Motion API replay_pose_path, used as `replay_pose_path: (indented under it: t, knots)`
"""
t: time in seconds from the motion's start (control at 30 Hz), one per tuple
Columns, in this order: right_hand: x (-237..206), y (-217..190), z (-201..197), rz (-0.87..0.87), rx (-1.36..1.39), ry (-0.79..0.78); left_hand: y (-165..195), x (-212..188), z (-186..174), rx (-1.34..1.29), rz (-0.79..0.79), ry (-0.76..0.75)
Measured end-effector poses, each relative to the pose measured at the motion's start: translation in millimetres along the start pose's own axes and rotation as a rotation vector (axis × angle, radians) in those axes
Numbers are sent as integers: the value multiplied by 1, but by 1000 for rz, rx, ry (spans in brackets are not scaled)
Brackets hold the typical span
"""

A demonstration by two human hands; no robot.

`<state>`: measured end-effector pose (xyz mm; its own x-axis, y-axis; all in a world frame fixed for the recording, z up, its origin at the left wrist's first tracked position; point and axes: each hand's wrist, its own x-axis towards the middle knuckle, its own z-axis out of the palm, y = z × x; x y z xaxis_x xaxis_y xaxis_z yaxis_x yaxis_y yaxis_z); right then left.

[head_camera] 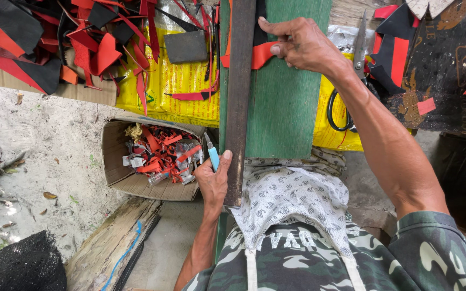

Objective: The person cuts red and black foam pieces using a utility knife and a metal ruler on a green cutting board. They repeatedly position the foam, align the ruler, and slice along the edge, then set the cut pieces aside.

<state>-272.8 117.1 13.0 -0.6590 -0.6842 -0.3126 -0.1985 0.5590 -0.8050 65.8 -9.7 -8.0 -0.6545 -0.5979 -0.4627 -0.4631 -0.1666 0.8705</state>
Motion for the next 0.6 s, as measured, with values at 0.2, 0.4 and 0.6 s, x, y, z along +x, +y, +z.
replay_pose_path:
  t: [0.2, 0.4, 0.6]
  knots:
    - [-1, 0, -2, 1, -11, -1, 6, 0, -2, 10, -13, -22]
    - [-2, 7, 1, -27, -6, 29, 4, -1, 0, 10, -14, -17]
    - [-1, 12, 3, -102, -71, 49, -4, 4, 1, 36, -14, 0]
